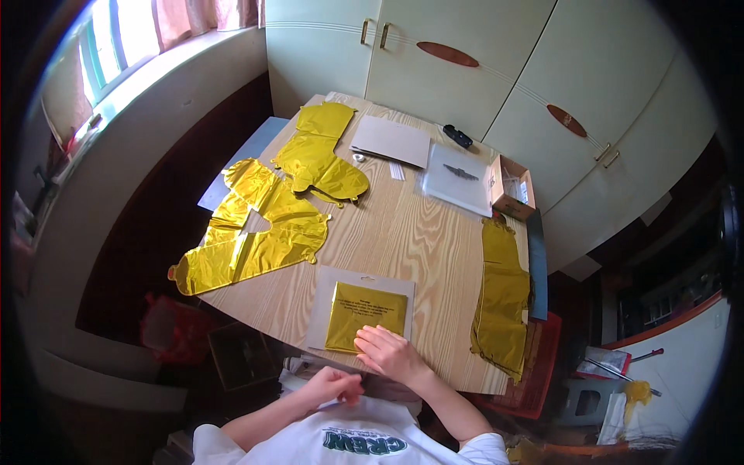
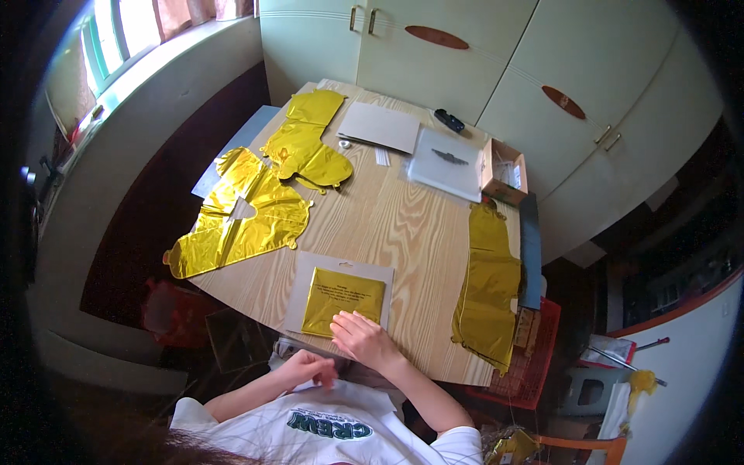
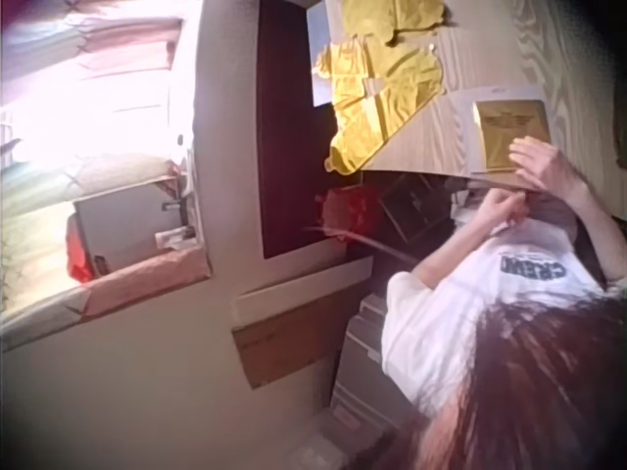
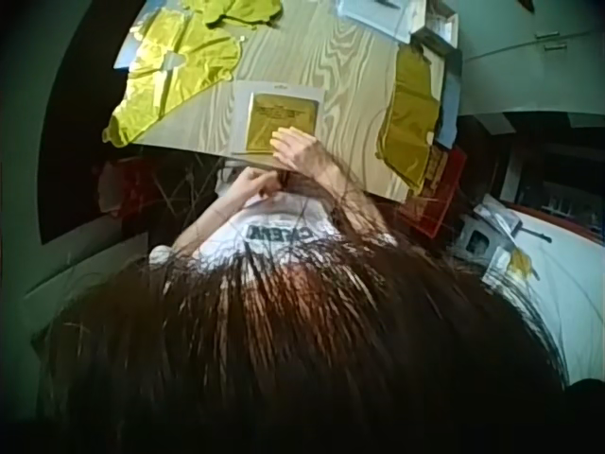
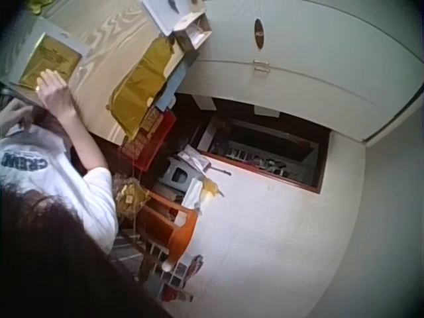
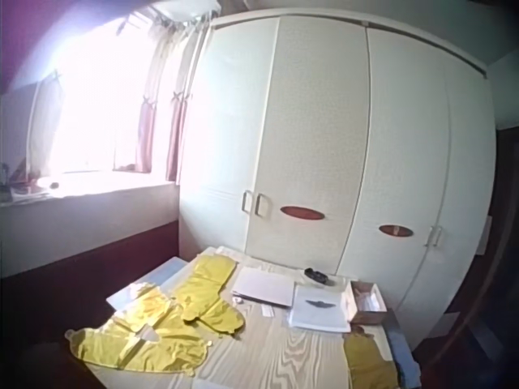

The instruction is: Folding gold foil balloons at a table.

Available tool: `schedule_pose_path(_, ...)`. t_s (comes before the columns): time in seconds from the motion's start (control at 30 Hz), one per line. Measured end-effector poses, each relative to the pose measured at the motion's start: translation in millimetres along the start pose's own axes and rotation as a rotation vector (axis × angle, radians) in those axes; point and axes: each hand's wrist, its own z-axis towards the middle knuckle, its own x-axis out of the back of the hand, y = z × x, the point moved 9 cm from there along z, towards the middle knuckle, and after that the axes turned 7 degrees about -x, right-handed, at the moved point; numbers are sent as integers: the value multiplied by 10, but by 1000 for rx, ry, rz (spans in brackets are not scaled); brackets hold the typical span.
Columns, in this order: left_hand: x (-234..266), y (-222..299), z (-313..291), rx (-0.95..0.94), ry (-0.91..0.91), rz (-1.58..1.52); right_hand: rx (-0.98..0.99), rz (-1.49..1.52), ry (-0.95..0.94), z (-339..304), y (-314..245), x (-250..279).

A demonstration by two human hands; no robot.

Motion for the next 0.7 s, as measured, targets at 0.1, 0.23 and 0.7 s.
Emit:
schedule_pose_path(0.1,35,641,-198,-394,34,720,-14,-26,-31,-17,57,-5)
schedule_pose_path(0.23,223,1097,-84,-714,257,1276,-6,-5,-38,-13,141,-1)
schedule_pose_path(0.7,-9,1487,430,-1040,82,1718,87,-212,7,-8,452,150)
